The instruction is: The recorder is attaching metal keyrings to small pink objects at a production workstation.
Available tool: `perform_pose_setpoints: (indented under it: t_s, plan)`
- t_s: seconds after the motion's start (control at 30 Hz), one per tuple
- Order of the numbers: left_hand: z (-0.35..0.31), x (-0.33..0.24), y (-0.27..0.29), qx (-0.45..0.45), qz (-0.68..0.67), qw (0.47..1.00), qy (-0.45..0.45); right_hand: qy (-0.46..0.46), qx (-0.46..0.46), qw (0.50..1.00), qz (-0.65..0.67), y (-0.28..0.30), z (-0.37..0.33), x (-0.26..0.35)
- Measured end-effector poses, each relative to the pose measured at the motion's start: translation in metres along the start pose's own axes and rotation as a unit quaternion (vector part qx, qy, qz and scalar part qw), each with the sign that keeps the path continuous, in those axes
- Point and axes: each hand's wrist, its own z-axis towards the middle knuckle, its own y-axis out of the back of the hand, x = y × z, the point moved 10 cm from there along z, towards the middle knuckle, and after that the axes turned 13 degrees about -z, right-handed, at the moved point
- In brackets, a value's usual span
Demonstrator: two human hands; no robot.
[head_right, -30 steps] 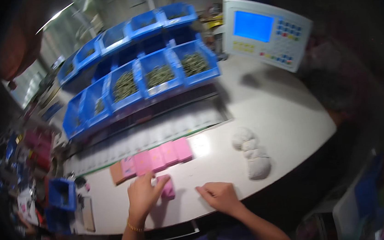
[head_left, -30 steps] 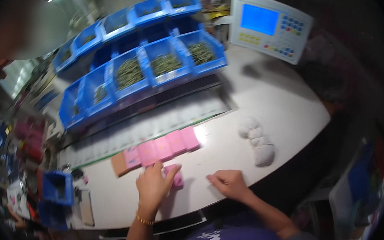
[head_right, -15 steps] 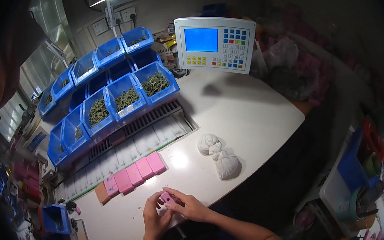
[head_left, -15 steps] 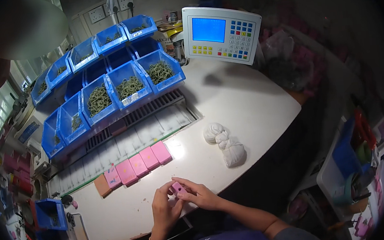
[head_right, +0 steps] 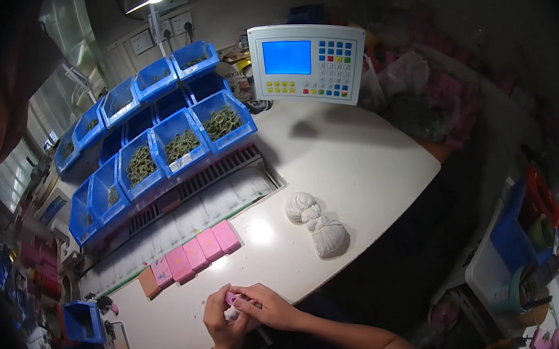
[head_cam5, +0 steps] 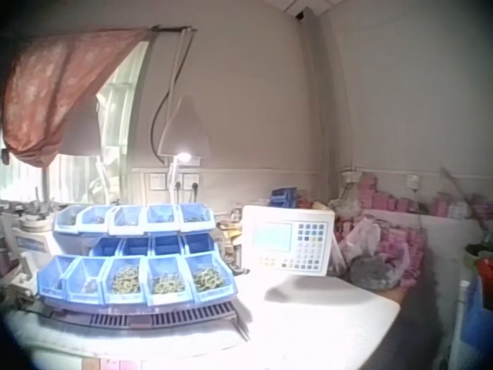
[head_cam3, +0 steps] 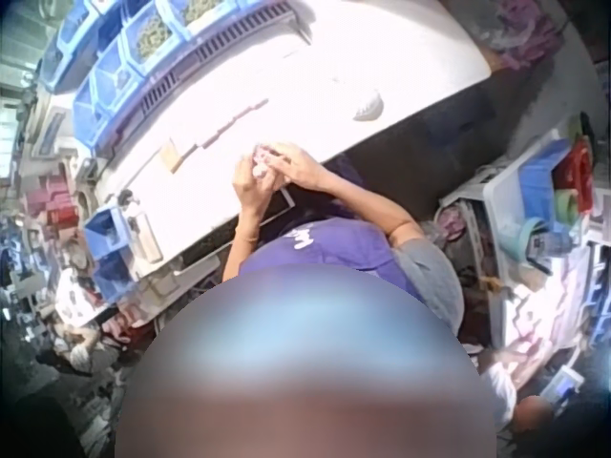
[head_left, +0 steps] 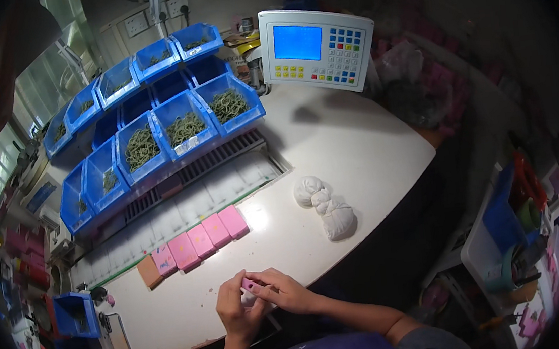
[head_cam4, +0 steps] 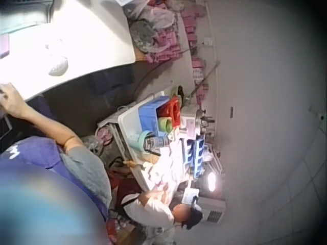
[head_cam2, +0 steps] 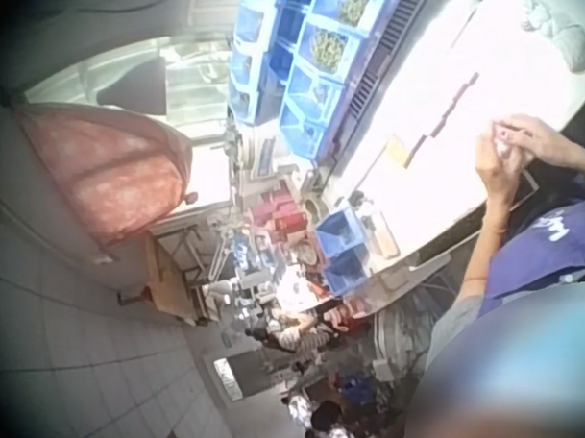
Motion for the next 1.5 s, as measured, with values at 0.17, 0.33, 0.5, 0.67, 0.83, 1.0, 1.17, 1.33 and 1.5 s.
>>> perform_pose_setpoints:
  t_s: [0.17,0.33,0.5,0.67,0.83,1.0,1.17,1.33,1.5]
  plan:
    - [0.003,0.021,0.017,0.0,0.104,0.99,0.1,0.046,-0.205,0.972,-0.106,0.093,-0.002,0.008]
    - [-0.009,0.05,0.022,-0.03,0.132,0.97,0.2,0.053,-0.434,0.888,-0.144,0.258,-0.001,0.015]
    - [-0.027,0.046,0.014,-0.01,0.195,0.959,0.205,0.055,-0.51,0.832,-0.21,0.362,0.01,0.007]
    - [-0.048,0.053,0.027,0.009,0.188,0.959,0.212,0.059,-0.518,0.808,-0.274,0.408,0.047,0.022]
    - [-0.077,0.031,0.03,0.024,0.177,0.965,0.192,0.111,-0.502,0.832,-0.211,0.427,0.08,0.03]
    - [-0.105,0.015,0.026,0.067,0.187,0.963,0.182,0.052,-0.5,0.839,-0.207,0.425,0.088,0.029]
    - [-0.103,0.0,0.028,0.059,0.208,0.966,0.143,0.033,-0.497,0.844,-0.199,0.42,0.081,0.03]
    - [-0.105,-0.002,0.026,0.058,0.217,0.965,0.134,0.062,-0.496,0.845,-0.191,0.419,0.081,0.031]
    - [-0.102,-0.003,0.025,0.059,0.221,0.965,0.127,0.068,-0.498,0.847,-0.172,0.42,0.078,0.028]
